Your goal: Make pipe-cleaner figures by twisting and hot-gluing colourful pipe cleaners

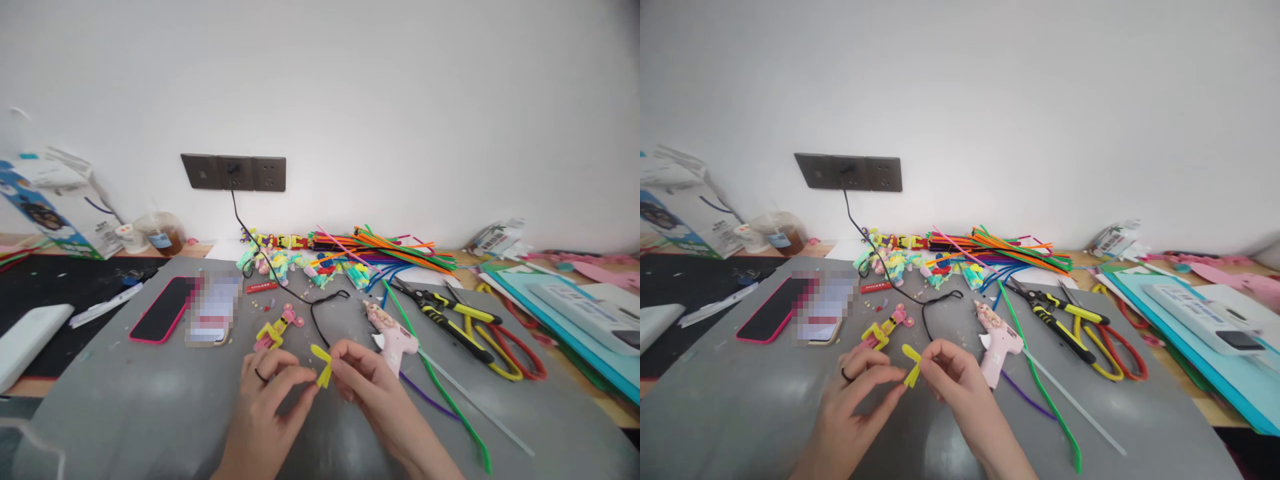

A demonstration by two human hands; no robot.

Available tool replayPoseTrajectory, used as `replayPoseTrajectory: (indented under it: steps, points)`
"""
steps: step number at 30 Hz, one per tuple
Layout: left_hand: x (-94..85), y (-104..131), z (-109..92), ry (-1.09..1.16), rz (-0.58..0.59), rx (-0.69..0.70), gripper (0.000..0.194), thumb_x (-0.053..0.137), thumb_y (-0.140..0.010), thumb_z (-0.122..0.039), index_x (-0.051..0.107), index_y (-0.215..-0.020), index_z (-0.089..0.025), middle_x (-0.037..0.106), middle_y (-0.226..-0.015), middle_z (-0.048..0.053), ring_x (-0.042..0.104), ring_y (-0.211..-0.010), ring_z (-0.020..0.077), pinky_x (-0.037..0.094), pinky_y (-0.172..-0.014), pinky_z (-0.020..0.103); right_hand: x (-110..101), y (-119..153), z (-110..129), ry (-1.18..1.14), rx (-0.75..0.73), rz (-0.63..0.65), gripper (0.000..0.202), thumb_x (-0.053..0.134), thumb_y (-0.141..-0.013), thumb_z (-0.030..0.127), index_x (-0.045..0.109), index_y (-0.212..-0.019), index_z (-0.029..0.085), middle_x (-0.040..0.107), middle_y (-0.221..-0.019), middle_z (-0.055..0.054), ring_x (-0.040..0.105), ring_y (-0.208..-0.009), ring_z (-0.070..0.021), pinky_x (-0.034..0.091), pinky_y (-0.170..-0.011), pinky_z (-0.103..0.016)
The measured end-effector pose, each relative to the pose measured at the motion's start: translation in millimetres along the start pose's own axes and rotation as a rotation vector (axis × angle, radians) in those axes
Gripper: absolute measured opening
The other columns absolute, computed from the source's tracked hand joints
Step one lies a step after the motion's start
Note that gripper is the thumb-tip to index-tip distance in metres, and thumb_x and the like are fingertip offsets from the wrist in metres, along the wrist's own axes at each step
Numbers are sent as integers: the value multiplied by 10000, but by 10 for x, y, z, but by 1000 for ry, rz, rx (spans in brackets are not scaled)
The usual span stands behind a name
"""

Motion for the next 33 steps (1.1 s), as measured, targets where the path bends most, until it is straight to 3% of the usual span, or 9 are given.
replayPoseTrajectory:
  steps: [20, 33]
  points:
    - [21, -34, -106, 36, -27, 54, 175, 628, -896, -84, 655, -927, -254, 617, -821, -21, 583, -766, 143, 437, -790, 284, -66, 57, 62, 99, -14, -36, 522, 775, -701, 668, 579, -710, 183, 409, -557, 82, 306, -523, -89, 230, -504, -239]
    - [222, -105, -137, -25, -1, 49, 174, 564, -894, -70, 613, -881, -237, 647, -818, -20, 613, -763, 156, 402, -832, 310, -223, 105, 36, 75, -12, -119, 535, 786, -667, 671, 587, -717, 177, 434, -579, 74, 339, -529, -87, 249, -517, -234]
Point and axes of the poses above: each hand's wrist, its own y-axis away from the middle knuckle, its own x-axis out of the palm, z = x × y, the point moved 10 cm from there along -y, towards the middle knuckle
